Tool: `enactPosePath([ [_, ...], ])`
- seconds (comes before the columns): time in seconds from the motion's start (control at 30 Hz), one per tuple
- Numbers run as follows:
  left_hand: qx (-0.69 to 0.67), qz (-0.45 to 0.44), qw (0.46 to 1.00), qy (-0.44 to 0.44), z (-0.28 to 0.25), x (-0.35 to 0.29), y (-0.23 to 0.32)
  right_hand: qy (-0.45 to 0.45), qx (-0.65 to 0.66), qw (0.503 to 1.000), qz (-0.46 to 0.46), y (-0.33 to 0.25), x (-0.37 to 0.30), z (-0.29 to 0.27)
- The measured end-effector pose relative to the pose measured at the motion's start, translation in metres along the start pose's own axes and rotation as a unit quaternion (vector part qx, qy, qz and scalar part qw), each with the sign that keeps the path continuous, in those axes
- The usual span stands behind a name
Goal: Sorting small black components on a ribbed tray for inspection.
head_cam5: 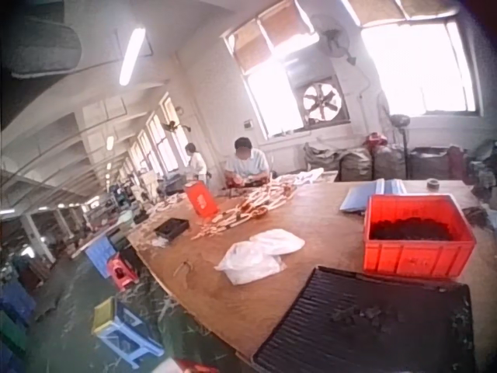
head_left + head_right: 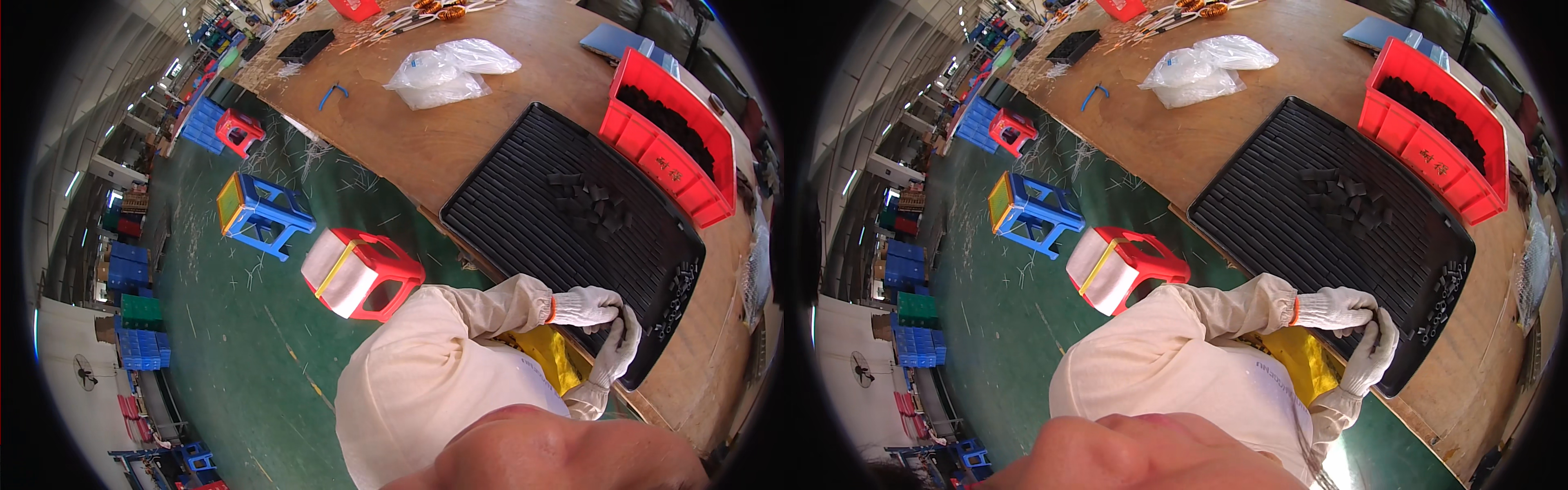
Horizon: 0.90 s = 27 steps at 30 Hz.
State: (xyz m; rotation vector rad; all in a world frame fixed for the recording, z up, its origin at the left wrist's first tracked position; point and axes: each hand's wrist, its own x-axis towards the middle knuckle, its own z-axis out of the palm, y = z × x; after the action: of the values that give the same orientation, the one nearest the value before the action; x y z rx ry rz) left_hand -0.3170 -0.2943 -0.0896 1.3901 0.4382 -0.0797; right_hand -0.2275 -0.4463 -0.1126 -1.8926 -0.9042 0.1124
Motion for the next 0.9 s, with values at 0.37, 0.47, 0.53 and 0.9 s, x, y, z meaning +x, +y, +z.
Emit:
enactPosePath([
  [0.37,-0.283,-0.033,0.948,-0.142,0.001,0.003,-0.018,0.059,0.212,0.972,0.084,0.005,-0.008,-0.007],
  [0.47,-0.313,-0.040,0.939,-0.137,0.003,-0.006,-0.005,0.027,0.345,0.929,0.135,0.014,-0.010,-0.009],
  [0.53,-0.314,-0.038,0.938,-0.141,0.001,-0.007,-0.005,0.006,0.434,0.888,0.153,0.022,-0.011,-0.008],
  [0.9,-0.208,-0.034,0.972,-0.106,0.004,0.000,-0.010,0.071,0.095,0.989,0.089,0.029,-0.002,-0.044],
])
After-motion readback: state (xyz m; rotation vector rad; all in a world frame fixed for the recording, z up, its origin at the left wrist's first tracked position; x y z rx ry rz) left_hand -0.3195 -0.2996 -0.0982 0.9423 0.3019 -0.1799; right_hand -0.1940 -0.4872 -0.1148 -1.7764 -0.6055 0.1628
